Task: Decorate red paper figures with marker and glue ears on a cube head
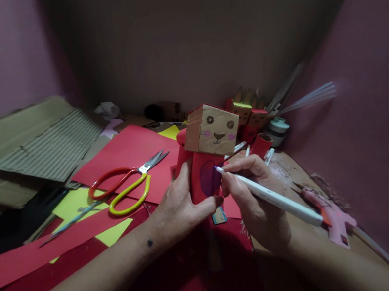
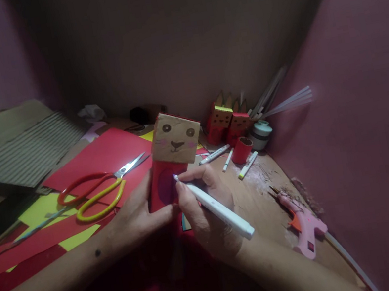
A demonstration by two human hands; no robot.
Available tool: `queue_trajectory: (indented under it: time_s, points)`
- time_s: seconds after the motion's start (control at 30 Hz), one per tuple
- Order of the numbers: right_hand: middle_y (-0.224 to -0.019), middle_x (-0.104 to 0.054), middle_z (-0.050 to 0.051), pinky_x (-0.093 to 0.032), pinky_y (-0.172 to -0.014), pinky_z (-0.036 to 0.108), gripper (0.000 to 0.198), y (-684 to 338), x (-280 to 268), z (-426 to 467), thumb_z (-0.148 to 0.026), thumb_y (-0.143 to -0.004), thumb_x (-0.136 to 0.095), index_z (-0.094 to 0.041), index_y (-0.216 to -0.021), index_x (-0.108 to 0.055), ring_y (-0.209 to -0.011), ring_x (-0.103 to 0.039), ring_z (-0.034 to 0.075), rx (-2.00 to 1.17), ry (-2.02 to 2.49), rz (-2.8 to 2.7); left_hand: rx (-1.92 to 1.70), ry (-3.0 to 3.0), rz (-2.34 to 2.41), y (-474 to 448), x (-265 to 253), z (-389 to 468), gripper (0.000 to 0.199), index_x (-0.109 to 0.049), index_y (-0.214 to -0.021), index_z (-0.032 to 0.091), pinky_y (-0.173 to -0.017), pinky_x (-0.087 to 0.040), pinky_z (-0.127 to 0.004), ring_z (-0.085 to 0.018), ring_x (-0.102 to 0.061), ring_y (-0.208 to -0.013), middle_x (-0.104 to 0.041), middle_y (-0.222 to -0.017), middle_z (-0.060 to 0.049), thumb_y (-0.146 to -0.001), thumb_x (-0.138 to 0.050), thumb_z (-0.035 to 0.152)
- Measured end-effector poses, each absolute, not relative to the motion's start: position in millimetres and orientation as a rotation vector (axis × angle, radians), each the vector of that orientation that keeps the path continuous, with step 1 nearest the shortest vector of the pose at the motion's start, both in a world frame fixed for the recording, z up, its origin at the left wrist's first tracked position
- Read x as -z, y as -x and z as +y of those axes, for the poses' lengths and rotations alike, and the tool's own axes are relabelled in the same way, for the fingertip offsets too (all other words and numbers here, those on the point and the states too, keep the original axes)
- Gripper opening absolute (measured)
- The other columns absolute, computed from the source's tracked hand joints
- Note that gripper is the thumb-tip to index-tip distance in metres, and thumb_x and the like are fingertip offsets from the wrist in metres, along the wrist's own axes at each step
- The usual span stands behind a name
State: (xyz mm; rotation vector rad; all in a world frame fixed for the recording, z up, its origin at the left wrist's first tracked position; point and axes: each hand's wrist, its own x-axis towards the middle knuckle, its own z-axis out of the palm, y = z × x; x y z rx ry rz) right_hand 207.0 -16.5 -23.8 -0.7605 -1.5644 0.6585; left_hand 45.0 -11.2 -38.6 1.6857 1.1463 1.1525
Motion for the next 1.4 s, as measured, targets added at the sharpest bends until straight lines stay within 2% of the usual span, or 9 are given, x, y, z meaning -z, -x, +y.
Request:
queue_trajectory:
  time_s: [0.43,0.9,1.4]
  points:
    - [-0.071,-0.062,-0.004,-0.046,-0.054,0.027,0.007,-206.8,23.1,-14.2,-0.019,-0.091,-0.064,-0.025,-0.092,-0.062,-0.063,-0.059,0.013,-0.637,0.769,-1.575,-1.159,-1.673,1.145,-44.4,40.7,-9.7,0.05,-0.055,-0.12,0.024,-0.097,-0.056,-0.058,-0.035,-0.069,-0.104,-0.07,-0.112,-0.009,-0.075,-0.075,0.035]
    - [-0.071,-0.061,-0.005,-0.046,-0.055,0.024,0.009,-206.5,25.3,-13.8,-0.016,-0.091,-0.064,-0.025,-0.094,-0.063,-0.061,-0.057,0.01,-0.665,0.731,-1.55,-1.168,-1.696,1.141,-43.9,44.5,-8.6,0.057,-0.056,-0.127,0.025,-0.095,-0.058,-0.057,-0.038,-0.069,-0.111,-0.071,-0.114,-0.011,-0.075,-0.077,0.037]
    - [-0.073,-0.062,-0.005,-0.048,-0.053,0.023,0.009,-206.0,24.5,-13.2,-0.016,-0.09,-0.065,-0.025,-0.094,-0.063,-0.059,-0.058,0.01,-0.609,0.747,-1.573,-1.183,-1.709,1.164,-44.5,49.2,-6.9,0.058,-0.057,-0.127,0.025,-0.09,-0.06,-0.055,-0.037,-0.07,-0.106,-0.072,-0.108,-0.01,-0.074,-0.078,0.038]
